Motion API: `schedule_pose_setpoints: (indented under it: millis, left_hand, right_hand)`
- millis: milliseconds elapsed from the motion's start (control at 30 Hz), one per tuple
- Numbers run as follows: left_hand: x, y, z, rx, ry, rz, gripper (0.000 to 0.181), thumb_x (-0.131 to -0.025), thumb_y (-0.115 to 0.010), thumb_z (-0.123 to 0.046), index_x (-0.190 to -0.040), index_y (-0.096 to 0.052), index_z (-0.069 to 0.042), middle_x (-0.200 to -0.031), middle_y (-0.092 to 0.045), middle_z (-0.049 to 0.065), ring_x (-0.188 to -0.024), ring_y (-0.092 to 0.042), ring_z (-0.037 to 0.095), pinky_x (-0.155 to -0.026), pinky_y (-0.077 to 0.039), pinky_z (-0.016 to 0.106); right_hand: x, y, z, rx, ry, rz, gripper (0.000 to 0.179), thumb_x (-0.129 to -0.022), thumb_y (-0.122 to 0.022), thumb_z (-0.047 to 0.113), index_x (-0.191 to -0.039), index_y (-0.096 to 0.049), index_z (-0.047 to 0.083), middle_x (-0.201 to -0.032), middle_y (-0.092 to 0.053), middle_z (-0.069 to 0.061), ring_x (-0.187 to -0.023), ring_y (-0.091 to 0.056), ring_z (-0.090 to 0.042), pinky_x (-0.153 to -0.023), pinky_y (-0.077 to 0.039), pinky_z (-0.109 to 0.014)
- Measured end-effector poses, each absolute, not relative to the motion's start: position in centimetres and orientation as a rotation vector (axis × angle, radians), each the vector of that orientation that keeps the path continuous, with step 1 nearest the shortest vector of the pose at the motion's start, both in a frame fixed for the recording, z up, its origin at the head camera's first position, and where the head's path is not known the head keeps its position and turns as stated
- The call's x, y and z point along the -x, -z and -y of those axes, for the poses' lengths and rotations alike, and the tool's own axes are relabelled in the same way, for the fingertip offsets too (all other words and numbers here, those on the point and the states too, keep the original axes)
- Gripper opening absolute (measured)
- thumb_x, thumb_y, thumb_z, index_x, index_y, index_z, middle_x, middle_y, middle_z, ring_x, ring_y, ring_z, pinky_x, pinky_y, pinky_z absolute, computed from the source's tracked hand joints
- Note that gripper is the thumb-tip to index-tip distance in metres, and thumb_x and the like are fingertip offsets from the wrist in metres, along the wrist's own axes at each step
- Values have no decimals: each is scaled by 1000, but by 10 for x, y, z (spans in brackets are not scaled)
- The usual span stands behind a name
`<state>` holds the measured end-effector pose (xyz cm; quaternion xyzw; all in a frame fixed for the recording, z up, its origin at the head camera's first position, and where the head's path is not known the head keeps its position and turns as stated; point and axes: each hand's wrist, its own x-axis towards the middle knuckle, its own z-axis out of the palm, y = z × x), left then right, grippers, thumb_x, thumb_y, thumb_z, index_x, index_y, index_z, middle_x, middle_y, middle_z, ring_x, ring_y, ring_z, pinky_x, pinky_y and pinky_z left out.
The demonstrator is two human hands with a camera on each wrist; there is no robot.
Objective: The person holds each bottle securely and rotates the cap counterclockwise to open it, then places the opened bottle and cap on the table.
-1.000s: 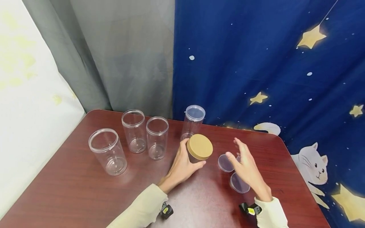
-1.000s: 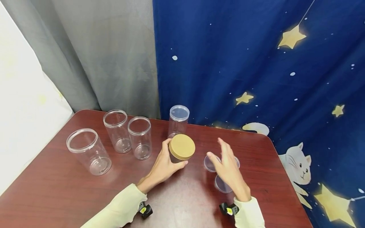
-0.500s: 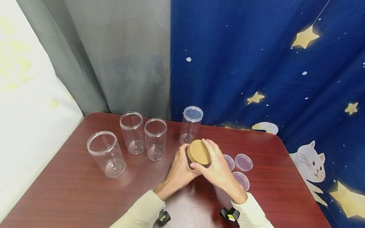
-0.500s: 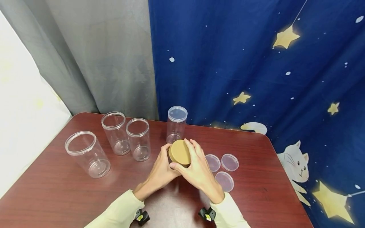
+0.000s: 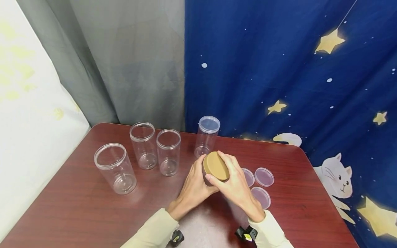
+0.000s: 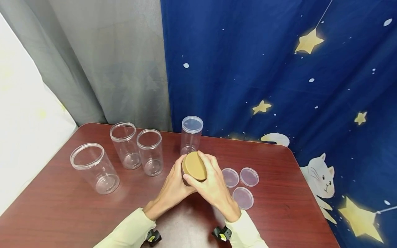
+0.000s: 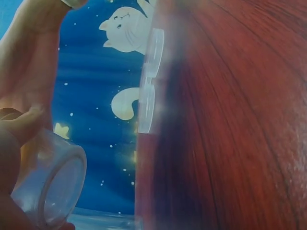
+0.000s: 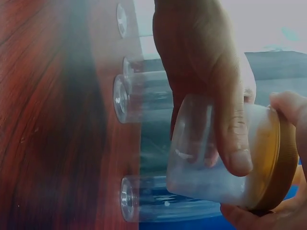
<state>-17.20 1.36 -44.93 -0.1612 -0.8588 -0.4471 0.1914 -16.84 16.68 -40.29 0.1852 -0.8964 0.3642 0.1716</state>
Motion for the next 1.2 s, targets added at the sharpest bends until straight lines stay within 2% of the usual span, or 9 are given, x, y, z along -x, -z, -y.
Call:
schedule_pose_setpoints:
  millis: [267, 533, 833, 967, 1200]
  left_hand:
    - [174, 452, -14, 477, 1330, 2366, 96, -60, -90, -23, -139, -41, -1, -128, -55, 13, -117, -54, 27, -100, -47, 43]
    - [172, 454, -14, 466, 1359, 2364, 99, -59, -91, -24, -140, -40, 1, -127, -56, 17, -117, -54, 28, -99, -48, 43]
    - [172, 455, -14, 507, 1362, 2356, 99, -59, -90, -26, -140, -38, -3, -126, -56, 15, -112, -57, 25, -95, -51, 40]
    - [172, 454, -13, 508, 1366, 2370, 99, -59, -89, -26, -141, -37, -2, -126, -56, 16, -110, -59, 25, -95, -52, 41]
    - [171, 453, -10, 511, 1384, 2375, 100, -59, -90, -27, -142, -37, -5, -125, -58, 15, -107, -61, 24, -91, -53, 41]
  right_hand:
    - [169, 405, -170, -576, -1022, 2526, 72, -78, -83, 40, -142, -54, 24, -134, -54, 1, -114, -58, -16, -91, -50, -39]
    - [169, 407, -171, -616, -1072, 2494, 71, -77, -84, 38, -140, -56, 25, -136, -54, 5, -117, -58, -13, -96, -48, -35]
    - [169, 407, -173, -647, -1098, 2444, 69, -75, -86, 32, -138, -58, 27, -134, -55, 4, -116, -57, -15, -96, -47, -29]
    - [170, 408, -175, -674, -1118, 2415, 68, -74, -87, 28, -136, -60, 25, -134, -56, 2, -116, -58, -18, -94, -46, -28]
    - [170, 409, -178, -719, -1170, 2397, 69, -72, -88, 27, -136, -62, 21, -137, -55, -4, -122, -56, -23, -99, -44, -29]
